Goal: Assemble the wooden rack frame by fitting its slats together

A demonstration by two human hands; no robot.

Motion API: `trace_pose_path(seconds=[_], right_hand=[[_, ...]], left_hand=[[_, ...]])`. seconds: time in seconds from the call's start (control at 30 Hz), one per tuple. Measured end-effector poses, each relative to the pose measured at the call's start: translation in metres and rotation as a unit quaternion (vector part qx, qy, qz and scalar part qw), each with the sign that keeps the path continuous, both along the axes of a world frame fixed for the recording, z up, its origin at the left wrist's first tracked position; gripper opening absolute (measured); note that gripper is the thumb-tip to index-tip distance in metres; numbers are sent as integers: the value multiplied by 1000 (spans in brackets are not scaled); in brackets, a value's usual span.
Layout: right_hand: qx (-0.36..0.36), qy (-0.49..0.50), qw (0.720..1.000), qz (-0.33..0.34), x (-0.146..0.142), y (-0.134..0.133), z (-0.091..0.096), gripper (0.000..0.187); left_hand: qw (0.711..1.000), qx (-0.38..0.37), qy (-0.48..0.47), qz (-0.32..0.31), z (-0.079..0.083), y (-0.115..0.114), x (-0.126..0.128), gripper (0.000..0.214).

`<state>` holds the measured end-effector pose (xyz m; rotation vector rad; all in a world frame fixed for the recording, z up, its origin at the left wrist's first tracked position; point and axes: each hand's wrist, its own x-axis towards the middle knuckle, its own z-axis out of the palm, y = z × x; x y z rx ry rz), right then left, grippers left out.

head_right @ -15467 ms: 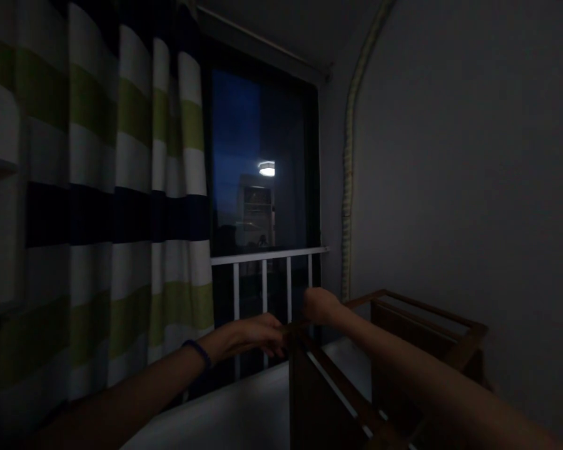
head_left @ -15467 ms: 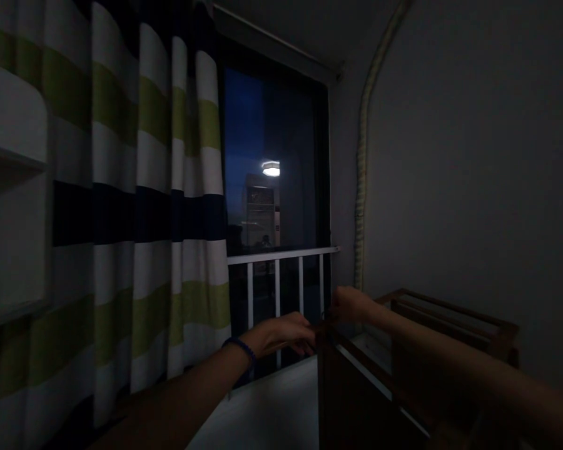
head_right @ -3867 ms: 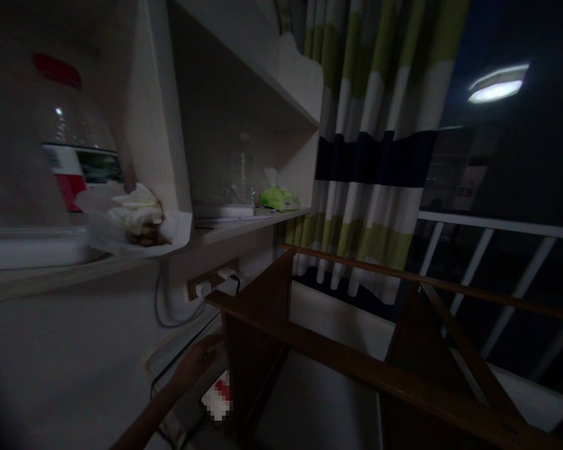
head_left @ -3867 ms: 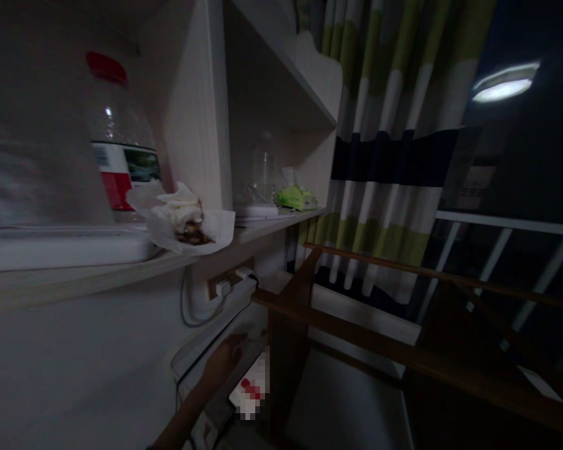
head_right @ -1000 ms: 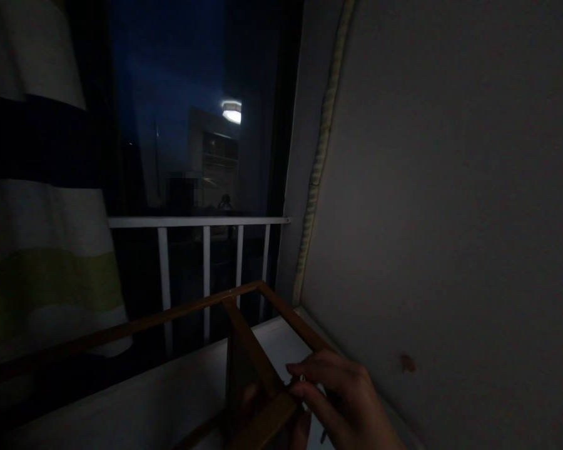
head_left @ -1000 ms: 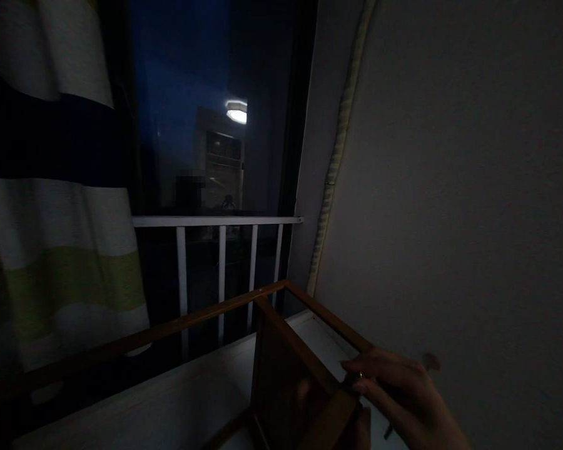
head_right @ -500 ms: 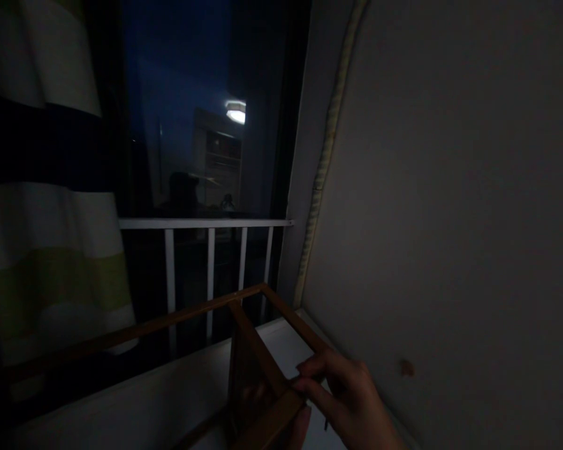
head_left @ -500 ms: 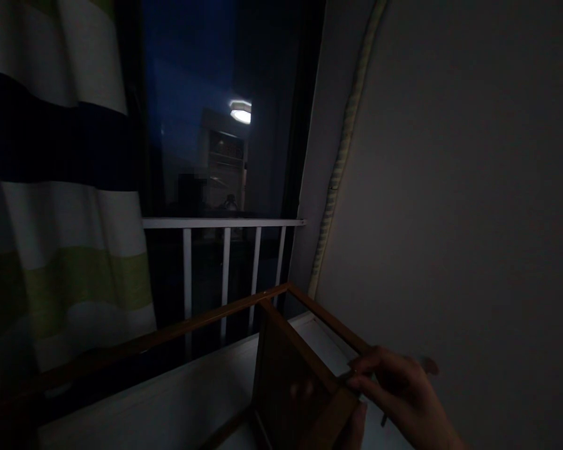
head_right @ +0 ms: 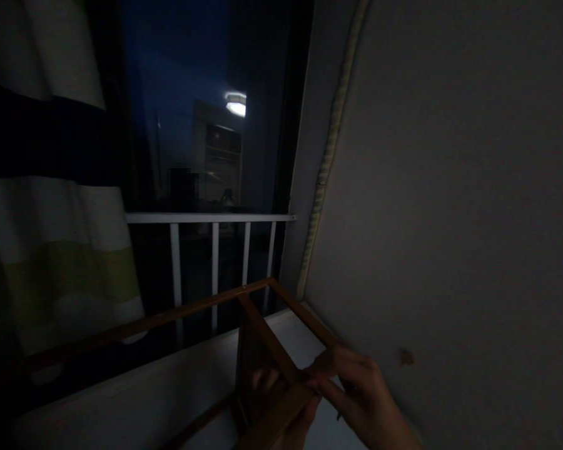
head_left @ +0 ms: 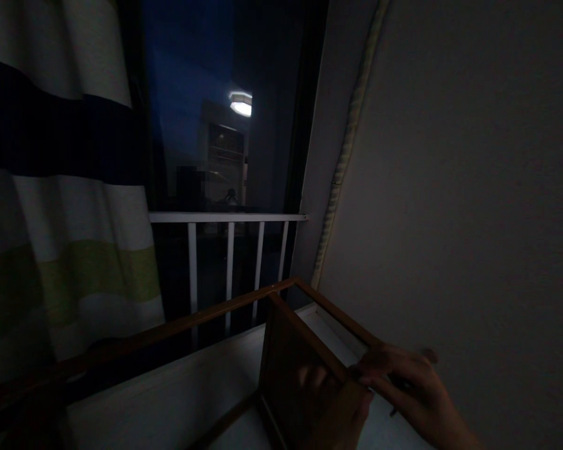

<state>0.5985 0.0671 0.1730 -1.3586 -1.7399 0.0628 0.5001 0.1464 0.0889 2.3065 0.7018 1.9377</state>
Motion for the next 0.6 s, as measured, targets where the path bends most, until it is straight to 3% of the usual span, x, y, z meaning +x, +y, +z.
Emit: trace_pose_path(seconds=[0.13,0.27,0.47,0.6], right_hand=[[23,-29,999,6,1,-1,-5,6],[7,-77,997,4,7,-9,-14,17],[29,-191,976,-103,8,-24,-30,29],[48,-210,967,-135,-1,-20,-30,28]], left_hand=[[1000,-18,0,21,-6,0,2,28],[1000,-10,1,-4,-10,2,-2,28],[997,-37,-73,6,-5,-3,-1,21],[988,-78,-136,13,-13,-7,9,11]])
